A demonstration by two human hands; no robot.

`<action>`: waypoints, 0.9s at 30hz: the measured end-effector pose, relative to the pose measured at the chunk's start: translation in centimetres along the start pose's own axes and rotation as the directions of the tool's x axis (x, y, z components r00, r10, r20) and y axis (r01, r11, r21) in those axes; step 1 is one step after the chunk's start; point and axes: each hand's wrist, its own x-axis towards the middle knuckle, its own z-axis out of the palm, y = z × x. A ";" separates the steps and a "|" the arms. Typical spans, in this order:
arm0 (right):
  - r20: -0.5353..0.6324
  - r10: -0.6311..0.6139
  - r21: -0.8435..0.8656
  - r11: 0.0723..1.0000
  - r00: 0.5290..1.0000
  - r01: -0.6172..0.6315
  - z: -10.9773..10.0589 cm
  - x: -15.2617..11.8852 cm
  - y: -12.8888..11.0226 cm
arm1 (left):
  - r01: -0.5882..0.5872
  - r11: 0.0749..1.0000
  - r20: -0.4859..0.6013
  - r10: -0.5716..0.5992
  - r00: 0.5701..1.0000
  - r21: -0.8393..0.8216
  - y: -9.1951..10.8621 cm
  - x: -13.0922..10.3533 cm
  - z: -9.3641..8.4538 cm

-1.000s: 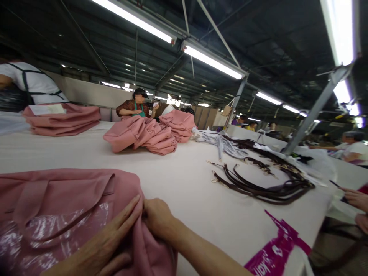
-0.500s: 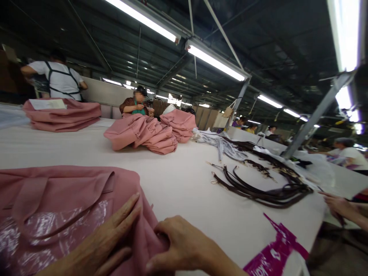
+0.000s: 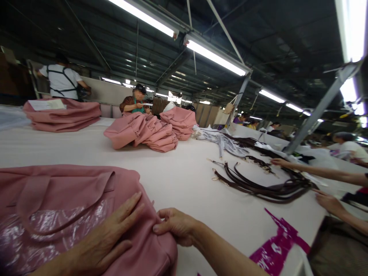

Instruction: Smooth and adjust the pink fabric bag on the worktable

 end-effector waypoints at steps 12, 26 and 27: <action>-0.015 -0.096 -0.437 0.896 0.995 0.080 2.2 3.2 -2.5 | 0.124 0.976 0.184 -0.091 0.979 -0.177 1.4 0.1 -1.7; 0.230 -0.158 -0.278 0.935 0.960 0.220 3.7 -4.1 -1.5 | 0.398 0.878 0.320 -0.309 0.896 -0.265 1.6 0.1 -2.5; 0.198 -0.176 -0.367 0.899 0.964 0.239 3.9 -4.8 -1.7 | 0.413 0.874 0.340 -0.318 0.885 -0.256 1.8 0.2 -2.8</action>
